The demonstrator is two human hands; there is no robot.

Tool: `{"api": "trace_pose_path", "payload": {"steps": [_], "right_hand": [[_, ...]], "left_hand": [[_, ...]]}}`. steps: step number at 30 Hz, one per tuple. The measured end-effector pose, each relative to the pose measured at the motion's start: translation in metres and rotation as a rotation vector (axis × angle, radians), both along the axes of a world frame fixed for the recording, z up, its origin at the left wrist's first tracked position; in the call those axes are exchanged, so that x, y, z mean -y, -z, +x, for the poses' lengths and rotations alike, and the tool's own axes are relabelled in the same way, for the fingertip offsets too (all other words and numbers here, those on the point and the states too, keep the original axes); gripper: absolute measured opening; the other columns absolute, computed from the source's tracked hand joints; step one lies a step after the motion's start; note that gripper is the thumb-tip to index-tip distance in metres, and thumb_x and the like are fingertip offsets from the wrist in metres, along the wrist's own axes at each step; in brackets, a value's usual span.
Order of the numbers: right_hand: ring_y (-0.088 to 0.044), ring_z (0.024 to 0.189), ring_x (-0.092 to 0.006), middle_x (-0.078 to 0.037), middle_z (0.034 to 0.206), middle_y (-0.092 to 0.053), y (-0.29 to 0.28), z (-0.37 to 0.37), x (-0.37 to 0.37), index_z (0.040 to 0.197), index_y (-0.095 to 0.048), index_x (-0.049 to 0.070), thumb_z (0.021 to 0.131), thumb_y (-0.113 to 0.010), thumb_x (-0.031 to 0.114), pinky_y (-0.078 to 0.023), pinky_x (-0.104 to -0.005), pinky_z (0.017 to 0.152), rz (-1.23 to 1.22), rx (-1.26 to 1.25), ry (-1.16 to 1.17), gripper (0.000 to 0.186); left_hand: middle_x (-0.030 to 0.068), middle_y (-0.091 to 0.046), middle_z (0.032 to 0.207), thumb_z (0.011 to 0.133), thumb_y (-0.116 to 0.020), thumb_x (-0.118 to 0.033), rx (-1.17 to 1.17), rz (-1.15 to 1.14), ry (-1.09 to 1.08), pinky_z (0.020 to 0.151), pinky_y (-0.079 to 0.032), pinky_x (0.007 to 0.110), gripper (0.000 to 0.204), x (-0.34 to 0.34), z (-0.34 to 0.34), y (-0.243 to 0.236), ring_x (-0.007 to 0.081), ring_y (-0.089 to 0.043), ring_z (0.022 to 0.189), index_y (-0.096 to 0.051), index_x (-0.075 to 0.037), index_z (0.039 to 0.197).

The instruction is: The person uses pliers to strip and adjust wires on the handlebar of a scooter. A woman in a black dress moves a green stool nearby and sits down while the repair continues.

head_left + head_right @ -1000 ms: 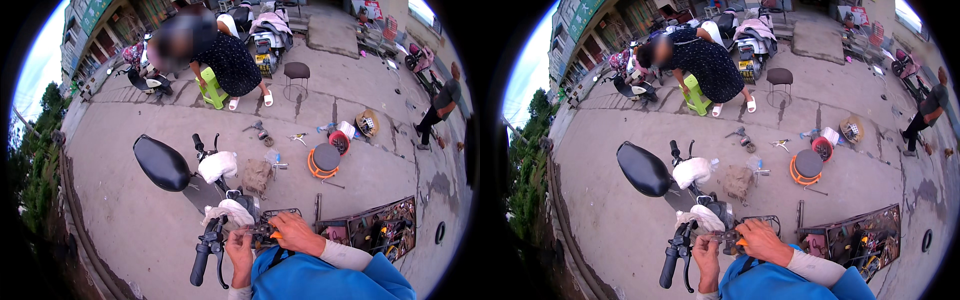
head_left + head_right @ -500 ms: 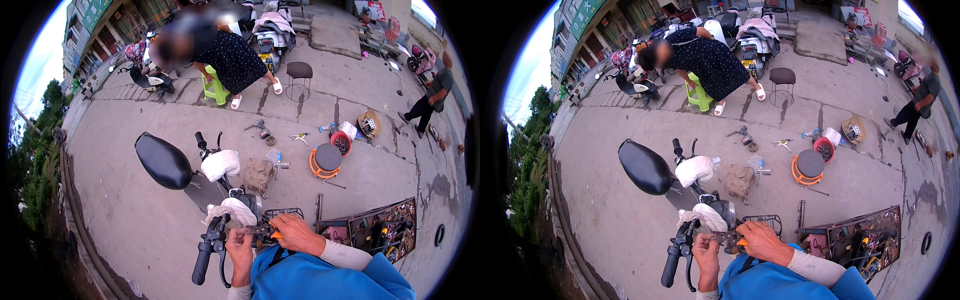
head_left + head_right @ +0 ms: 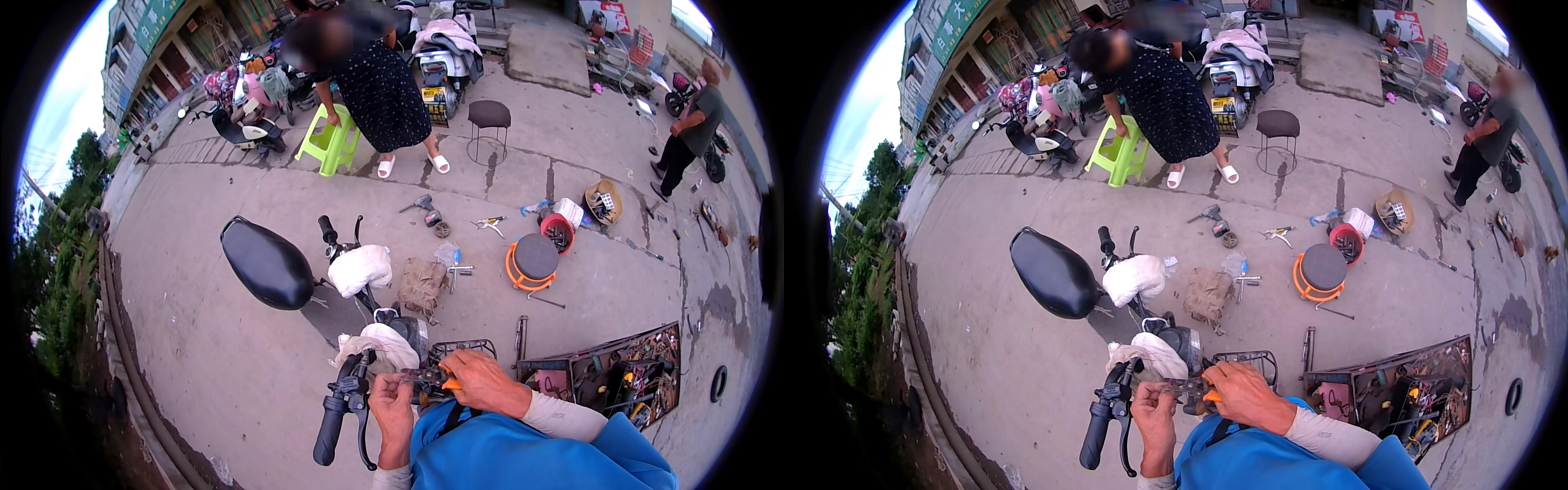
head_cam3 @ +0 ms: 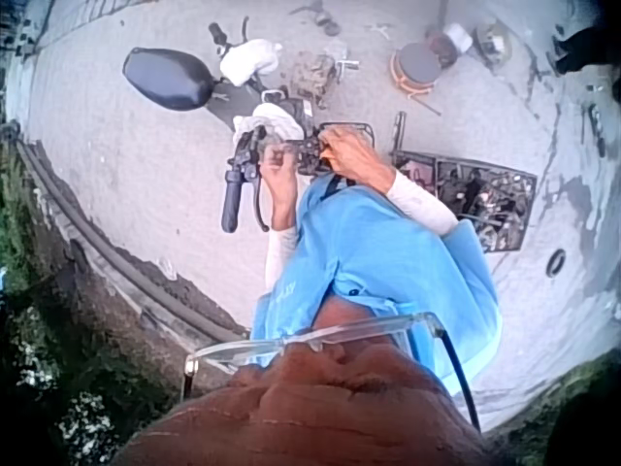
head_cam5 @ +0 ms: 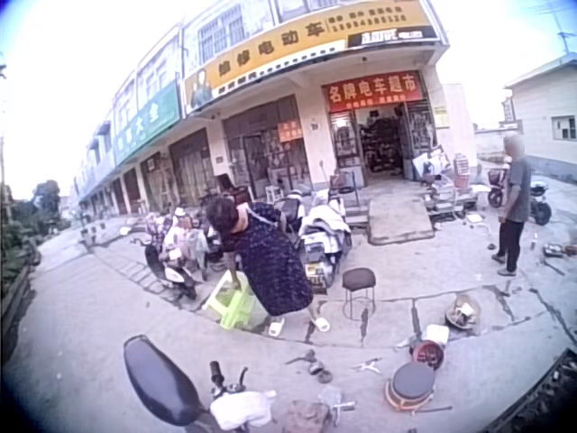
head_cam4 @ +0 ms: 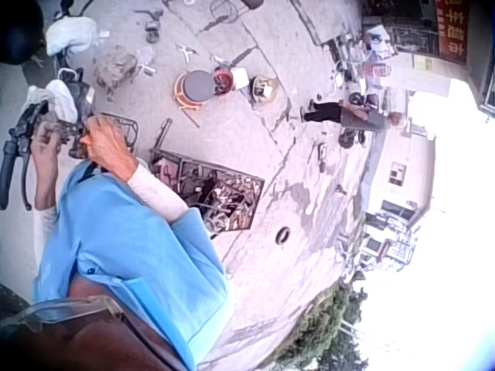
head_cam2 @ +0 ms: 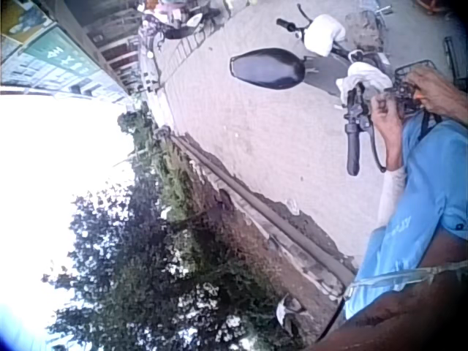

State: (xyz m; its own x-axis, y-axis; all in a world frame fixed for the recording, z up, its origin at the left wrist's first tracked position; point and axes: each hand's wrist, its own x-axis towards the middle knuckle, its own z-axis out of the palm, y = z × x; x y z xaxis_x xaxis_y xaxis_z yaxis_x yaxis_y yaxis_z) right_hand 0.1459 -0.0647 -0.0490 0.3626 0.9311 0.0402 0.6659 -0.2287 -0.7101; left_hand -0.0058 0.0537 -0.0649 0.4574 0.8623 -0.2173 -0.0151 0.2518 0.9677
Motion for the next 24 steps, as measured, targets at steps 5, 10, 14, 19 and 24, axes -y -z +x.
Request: {"api": "trace_pose_path", "payload": {"steps": [5, 10, 14, 19, 24], "right_hand": [[-0.064, 0.096, -0.0387, -0.018, 0.099, -0.064, 0.0010, 0.0000, 0.0000, 0.110, -0.063, 0.002, 0.079, -0.073, 0.007, -0.052, -0.0471, 0.085, 0.012, -0.007, -0.002, 0.033], [-0.064, 0.096, -0.0397, -0.018, 0.099, -0.064, 0.0030, -0.0009, 0.0002, 0.107, -0.061, 0.002, 0.079, -0.072, 0.006, -0.052, -0.0482, 0.083, 0.002, -0.020, -0.005, 0.030], [-0.065, 0.094, -0.0408, -0.019, 0.097, -0.064, 0.0066, -0.0008, 0.0007, 0.105, -0.058, 0.002, 0.081, -0.071, 0.007, -0.052, -0.0498, 0.080, -0.040, -0.035, -0.007, 0.028], [-0.066, 0.091, -0.0406, -0.019, 0.096, -0.065, 0.0043, -0.0007, 0.0014, 0.104, -0.056, 0.002, 0.080, -0.070, 0.006, -0.053, -0.0500, 0.077, -0.052, -0.019, -0.012, 0.028], [-0.066, 0.092, -0.0416, -0.020, 0.095, -0.065, 0.0041, -0.0008, 0.0018, 0.103, -0.055, 0.002, 0.083, -0.070, 0.008, -0.053, -0.0518, 0.075, -0.061, -0.013, -0.021, 0.027]], "left_hand": [[0.0032, -0.065, 0.076, 0.093, -0.062, 0.003, 0.003, -0.009, 0.003, 0.051, -0.035, 0.020, 0.005, -0.0003, -0.0009, -0.0046, 0.0037, -0.047, 0.058, -0.060, -0.001, 0.092], [0.0029, -0.063, 0.076, 0.093, -0.063, 0.003, -0.003, -0.005, 0.005, 0.051, -0.035, 0.020, 0.005, -0.0007, -0.0022, -0.0020, 0.0040, -0.047, 0.058, -0.059, -0.001, 0.092], [0.0028, -0.063, 0.075, 0.093, -0.063, 0.002, 0.009, -0.021, 0.006, 0.051, -0.035, 0.020, 0.006, -0.0006, -0.0025, -0.0004, 0.0043, -0.047, 0.057, -0.058, -0.002, 0.092], [0.0025, -0.062, 0.075, 0.093, -0.064, 0.003, 0.026, -0.037, 0.008, 0.051, -0.036, 0.021, 0.008, -0.0001, -0.0029, 0.0017, 0.0044, -0.048, 0.057, -0.057, -0.002, 0.093], [0.0035, -0.064, 0.077, 0.093, -0.064, 0.002, 0.025, -0.031, 0.013, 0.050, -0.036, 0.021, 0.008, 0.0007, -0.0040, 0.0009, 0.0046, -0.048, 0.057, -0.058, -0.002, 0.094]]}}
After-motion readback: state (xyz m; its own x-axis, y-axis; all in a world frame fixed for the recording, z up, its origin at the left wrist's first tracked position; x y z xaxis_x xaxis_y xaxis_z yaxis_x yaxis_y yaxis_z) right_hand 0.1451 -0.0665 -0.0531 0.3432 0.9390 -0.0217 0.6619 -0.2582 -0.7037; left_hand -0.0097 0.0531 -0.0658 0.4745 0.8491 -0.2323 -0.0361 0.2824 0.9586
